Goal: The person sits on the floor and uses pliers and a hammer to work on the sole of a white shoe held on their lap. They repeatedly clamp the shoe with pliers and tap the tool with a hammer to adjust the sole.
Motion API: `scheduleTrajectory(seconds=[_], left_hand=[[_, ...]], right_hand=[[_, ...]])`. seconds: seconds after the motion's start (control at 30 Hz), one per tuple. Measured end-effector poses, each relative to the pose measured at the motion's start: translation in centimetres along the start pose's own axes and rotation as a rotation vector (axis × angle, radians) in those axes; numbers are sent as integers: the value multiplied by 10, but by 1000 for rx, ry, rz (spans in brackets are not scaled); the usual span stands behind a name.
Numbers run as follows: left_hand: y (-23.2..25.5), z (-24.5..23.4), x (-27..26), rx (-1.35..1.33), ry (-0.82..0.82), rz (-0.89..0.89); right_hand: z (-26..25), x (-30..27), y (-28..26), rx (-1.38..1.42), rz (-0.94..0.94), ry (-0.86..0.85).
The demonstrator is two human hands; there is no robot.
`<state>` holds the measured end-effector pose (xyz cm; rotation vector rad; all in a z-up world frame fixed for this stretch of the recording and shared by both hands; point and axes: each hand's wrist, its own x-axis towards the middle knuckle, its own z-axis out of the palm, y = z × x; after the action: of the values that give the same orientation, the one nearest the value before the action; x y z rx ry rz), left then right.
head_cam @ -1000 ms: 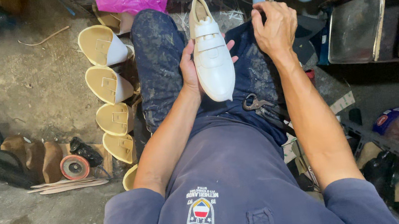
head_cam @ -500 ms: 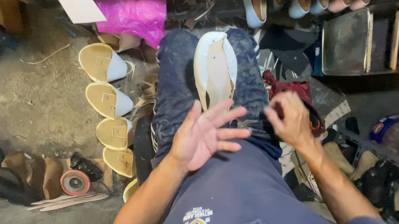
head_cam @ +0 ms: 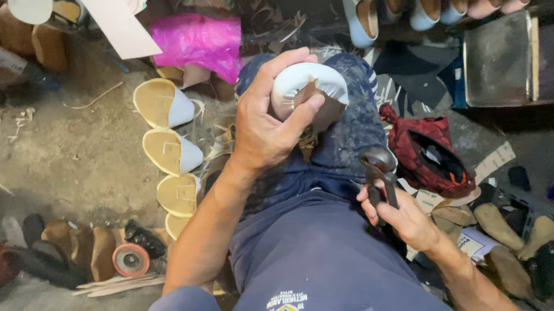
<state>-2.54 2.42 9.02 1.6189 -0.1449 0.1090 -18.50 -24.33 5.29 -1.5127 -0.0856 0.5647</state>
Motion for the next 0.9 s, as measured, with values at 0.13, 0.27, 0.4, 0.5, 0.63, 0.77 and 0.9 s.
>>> scheduleTrajectory(seconds=[0.13, 0.27, 0.4, 0.5, 0.63, 0.77, 0.9], left_hand=[[6, -19, -9, -8, -75, 28], [13, -28, -16, -9, -149, 20], [13, -22, -21, -33, -112, 33], [11, -20, -22, -40, -99, 60], [11, -19, -21, -31, -94, 92], [22, -14, -24, 182, -183, 26], [33, 8, -33, 77, -301, 123]], right_hand=[[10, 50, -36, -378, 118, 30], [19, 85, -97, -566, -88, -152], [5, 108, -107, -496, -66, -305], [-8, 121, -119, -416, -22, -415], [-23, 126, -124, -263, -24, -521], [-39, 116, -123, -386, 60, -529], [-71, 92, -154, -773, 260, -561]])
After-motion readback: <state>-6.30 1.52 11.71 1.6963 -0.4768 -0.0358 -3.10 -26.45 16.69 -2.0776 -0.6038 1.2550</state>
